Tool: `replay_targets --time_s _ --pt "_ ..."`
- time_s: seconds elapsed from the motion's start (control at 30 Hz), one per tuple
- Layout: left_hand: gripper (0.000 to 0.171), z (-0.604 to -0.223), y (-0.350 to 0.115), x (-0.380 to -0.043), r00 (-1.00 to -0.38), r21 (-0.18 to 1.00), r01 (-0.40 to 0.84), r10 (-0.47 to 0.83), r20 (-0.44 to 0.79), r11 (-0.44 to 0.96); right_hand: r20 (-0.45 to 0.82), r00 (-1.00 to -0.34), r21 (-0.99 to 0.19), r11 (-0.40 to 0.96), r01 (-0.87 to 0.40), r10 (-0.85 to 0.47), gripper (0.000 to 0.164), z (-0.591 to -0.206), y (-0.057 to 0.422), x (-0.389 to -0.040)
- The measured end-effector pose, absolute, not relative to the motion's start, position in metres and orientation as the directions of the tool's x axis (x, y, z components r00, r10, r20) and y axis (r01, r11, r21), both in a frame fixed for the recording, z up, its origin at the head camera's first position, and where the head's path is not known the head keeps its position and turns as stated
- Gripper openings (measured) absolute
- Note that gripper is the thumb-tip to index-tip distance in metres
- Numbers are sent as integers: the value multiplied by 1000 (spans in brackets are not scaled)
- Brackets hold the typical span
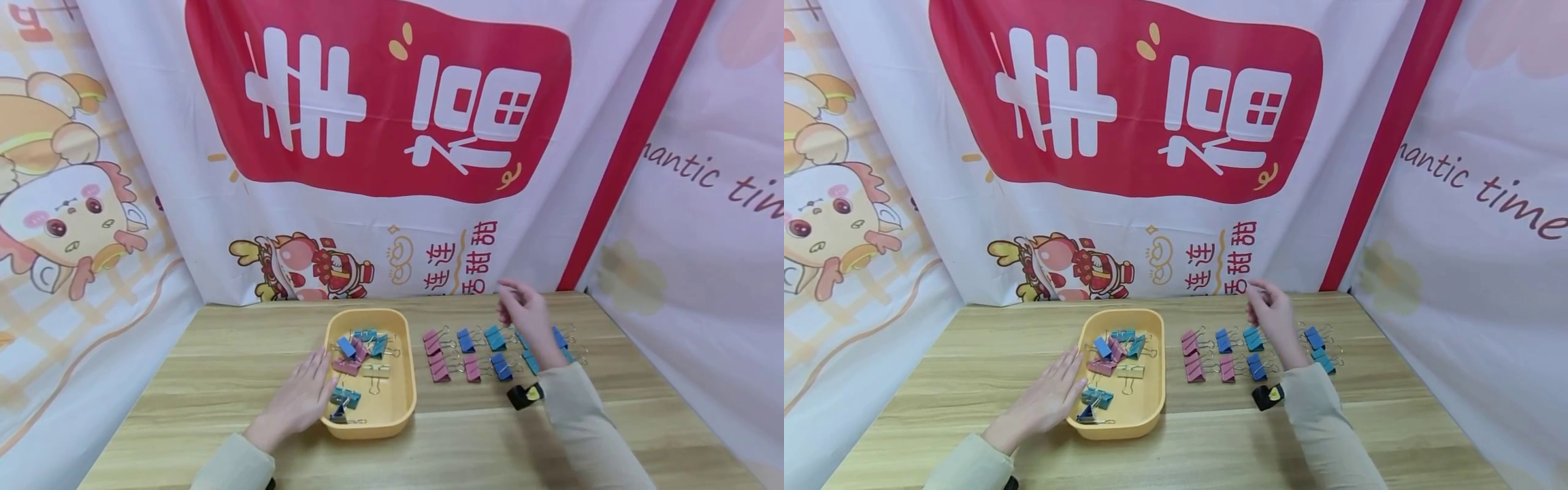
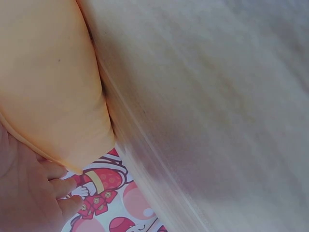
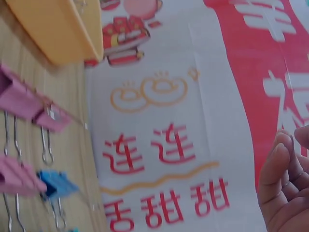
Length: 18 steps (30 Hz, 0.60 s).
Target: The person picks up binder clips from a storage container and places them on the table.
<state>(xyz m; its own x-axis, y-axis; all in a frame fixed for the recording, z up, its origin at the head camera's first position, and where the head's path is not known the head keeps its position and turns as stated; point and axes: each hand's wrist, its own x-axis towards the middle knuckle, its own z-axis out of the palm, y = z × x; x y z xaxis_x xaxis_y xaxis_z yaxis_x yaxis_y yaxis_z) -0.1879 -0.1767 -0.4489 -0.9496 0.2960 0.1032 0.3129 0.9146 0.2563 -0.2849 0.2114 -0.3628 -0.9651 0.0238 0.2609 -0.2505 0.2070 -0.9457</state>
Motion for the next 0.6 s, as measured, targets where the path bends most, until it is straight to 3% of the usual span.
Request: replay_targets --time_s 0.33,0.6 --pt "59 -449 -178 -188 -950 237 311 298 91 920 298 -941 -919 220 -328 -160 30 -364 158 -275" --pt "61 -450 -178 -189 -949 224 313 297 101 923 243 -939 -919 253 -303 -242 27 -360 128 -262"
